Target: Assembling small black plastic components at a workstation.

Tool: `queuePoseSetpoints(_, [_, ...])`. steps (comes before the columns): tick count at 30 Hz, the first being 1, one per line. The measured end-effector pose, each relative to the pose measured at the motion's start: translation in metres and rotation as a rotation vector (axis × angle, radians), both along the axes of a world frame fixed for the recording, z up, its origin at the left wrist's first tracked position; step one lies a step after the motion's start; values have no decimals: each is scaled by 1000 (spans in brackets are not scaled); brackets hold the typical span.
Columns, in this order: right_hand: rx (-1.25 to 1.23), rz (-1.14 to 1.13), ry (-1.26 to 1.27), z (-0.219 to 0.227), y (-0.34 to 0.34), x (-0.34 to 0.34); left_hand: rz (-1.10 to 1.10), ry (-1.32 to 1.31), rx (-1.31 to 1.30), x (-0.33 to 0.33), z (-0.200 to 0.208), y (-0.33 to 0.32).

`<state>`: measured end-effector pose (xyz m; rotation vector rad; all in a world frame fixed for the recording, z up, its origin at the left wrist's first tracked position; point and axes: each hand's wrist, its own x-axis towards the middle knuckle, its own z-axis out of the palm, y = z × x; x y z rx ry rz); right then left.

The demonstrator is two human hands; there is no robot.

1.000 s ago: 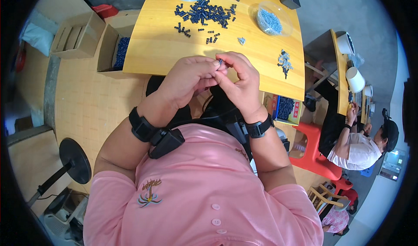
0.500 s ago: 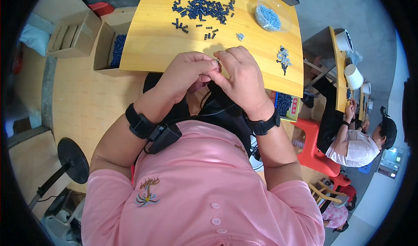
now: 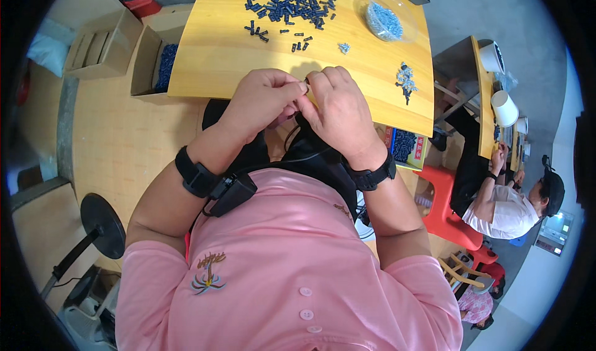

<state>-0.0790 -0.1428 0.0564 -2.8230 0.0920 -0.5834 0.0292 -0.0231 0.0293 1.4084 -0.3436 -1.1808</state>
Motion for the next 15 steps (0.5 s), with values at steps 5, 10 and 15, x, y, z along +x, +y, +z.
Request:
queuePoseSetpoints(5, [5, -30, 57, 0, 2, -5, -80, -55, 32, -1, -7, 2])
queuePoseSetpoints(10, [-62, -49, 116, 0, 6, -6, -151, -257, 19, 3, -1, 4])
queuePoseSetpoints(15, [-124, -20, 178, 1, 10, -10, -239, -439, 65, 0, 1, 7])
